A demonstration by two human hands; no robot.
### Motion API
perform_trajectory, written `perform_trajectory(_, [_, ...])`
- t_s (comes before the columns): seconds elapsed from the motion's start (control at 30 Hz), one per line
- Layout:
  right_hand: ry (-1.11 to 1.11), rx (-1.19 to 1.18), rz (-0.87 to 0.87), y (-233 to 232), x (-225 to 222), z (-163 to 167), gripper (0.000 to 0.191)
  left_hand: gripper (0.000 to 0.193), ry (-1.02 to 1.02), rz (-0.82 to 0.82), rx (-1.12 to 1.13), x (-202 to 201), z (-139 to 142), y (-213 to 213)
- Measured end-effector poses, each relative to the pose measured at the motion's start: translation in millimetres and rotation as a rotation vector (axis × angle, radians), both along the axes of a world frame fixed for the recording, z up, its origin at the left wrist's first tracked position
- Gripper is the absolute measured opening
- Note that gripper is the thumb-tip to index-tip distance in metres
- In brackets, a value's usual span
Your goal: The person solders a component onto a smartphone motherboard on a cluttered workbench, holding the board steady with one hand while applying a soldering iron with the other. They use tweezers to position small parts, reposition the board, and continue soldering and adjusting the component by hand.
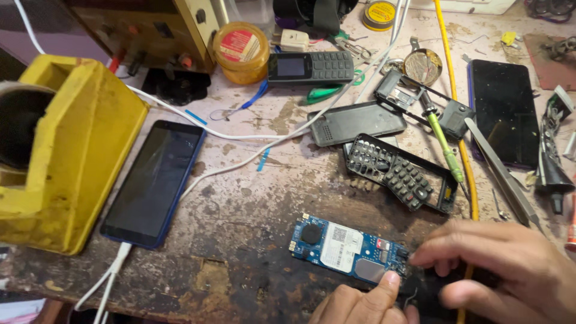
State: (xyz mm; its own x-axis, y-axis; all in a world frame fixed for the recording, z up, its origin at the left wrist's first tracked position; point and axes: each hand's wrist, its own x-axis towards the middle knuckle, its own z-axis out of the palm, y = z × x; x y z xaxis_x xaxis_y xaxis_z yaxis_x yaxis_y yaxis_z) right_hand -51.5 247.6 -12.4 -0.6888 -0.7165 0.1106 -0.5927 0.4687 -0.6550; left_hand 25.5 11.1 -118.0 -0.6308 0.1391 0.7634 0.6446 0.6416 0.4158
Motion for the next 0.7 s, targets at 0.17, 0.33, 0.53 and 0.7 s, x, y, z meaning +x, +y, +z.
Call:
perform_trajectory(0.17, [-0.162, -0.195, -0.018, 17.2, 4.1, -3.2, 0.058, 0.022, -0.088, -0.082, 0.015, 3.9, -4.2, -1.1])
perform_trajectory(0.33, [-0.127, -0.239, 0.051, 5.6, -9.9, 17.4, 0.052, 0.015, -0.109, -0.097, 0.024, 4.6, -7.9, -0.4])
perform_trajectory(0.53, [0.043, 0.107, 0.108, 0.1, -14.0, 21.5, 0.034, 0.019, -0.023, -0.049, 0.029, 3.8, -11.8, 1.0])
perform_trajectory(0.7, [0.206, 0.278, -0.079, 18.6, 11.0, -20.3, 0.028, 0.019, -0.091, -0.056, 0.084, 2.4, -12.5, 1.9])
